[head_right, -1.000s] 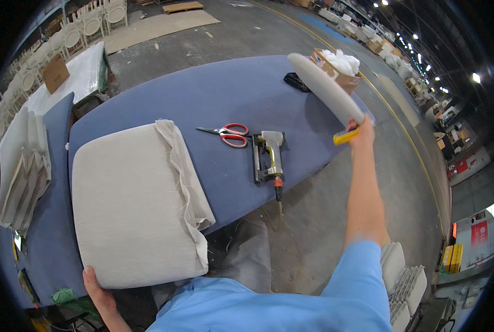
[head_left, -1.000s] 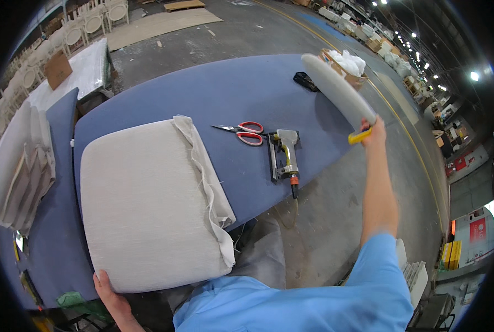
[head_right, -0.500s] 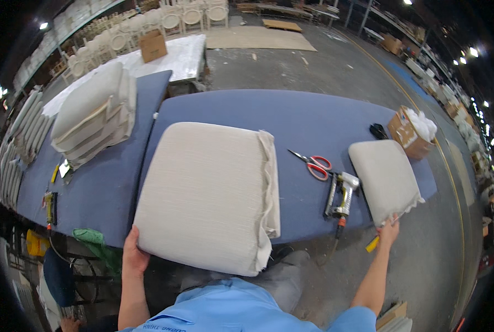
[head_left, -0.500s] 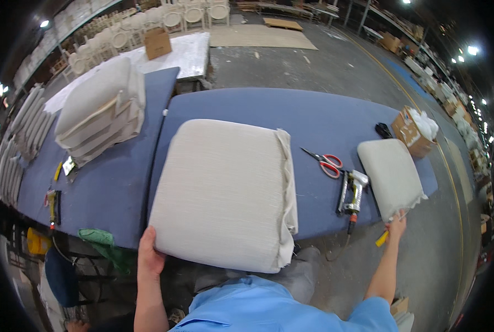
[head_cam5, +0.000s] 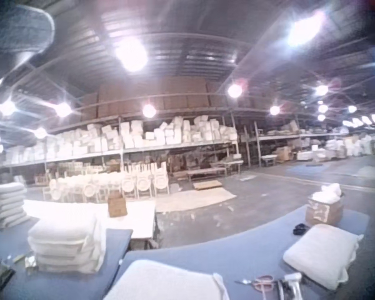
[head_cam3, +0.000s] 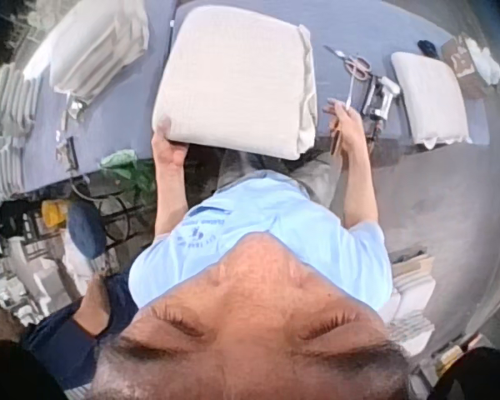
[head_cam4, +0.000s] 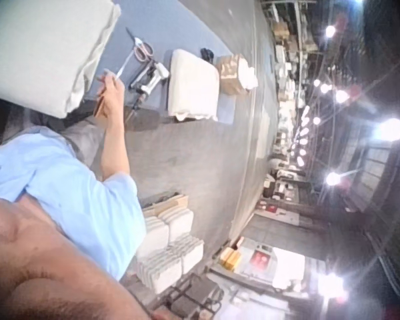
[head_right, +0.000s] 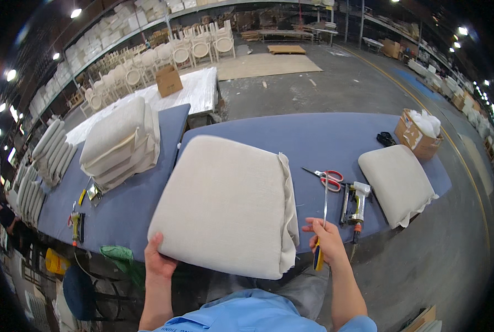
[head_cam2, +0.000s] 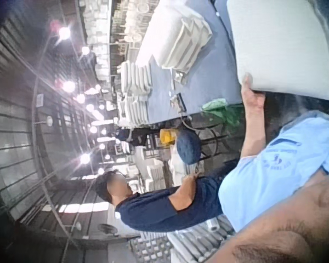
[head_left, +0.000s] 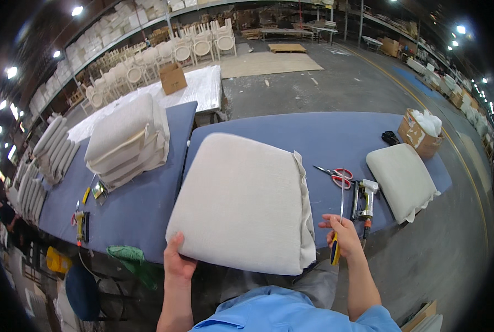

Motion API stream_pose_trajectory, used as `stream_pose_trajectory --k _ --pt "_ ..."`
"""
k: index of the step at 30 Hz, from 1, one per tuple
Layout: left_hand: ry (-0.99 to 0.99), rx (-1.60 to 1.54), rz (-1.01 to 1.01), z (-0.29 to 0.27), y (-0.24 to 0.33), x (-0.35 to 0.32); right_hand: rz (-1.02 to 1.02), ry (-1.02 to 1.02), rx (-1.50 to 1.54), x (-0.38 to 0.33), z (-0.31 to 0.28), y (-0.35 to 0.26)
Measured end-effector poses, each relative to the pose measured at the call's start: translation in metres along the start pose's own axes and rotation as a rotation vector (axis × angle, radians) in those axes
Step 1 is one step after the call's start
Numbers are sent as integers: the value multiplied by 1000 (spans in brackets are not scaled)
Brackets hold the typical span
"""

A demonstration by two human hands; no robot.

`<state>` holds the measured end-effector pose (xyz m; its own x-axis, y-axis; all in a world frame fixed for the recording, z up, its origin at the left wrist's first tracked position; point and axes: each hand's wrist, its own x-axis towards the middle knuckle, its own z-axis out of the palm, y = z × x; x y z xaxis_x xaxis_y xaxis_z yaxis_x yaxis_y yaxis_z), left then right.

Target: The person staples fabric onto a cushion using a staple gun, then uses a screwdriver to press and smooth the fabric surface. The person handles multiple cushions, flipping them and repeating the process.

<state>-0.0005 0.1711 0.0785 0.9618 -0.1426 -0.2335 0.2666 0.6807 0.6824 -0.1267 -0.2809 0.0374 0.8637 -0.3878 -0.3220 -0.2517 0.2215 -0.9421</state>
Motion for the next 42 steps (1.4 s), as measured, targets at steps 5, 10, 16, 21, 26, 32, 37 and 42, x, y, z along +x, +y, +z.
stream_pose_trajectory --k 5,10,16,21,26,32,37,42 --pt "-296 329 330 109 58 -14 -24 -13 197 1 28 -37" --pt "-618 646 614 208 90 -51 -99 28 655 -13 59 -71" --pt "-1207 1073 1068 227 107 -85 -373 -304 1196 -5 44 -32" --pt "-1158 1380 1111 168 129 -85 -282 -108 1236 28 107 -39" --pt "-684 1472 599 23 55 -73 -161 253 734 29 -61 36" --pt "94 553 -72 -73 -15 -52 54 361 460 -63 -36 111" --pt "72 547 -209 -69 -15 5 56 353 269 -126 6 149" --pt "85 583 -94 -60 -24 16 -3 286 94 -155 34 149"
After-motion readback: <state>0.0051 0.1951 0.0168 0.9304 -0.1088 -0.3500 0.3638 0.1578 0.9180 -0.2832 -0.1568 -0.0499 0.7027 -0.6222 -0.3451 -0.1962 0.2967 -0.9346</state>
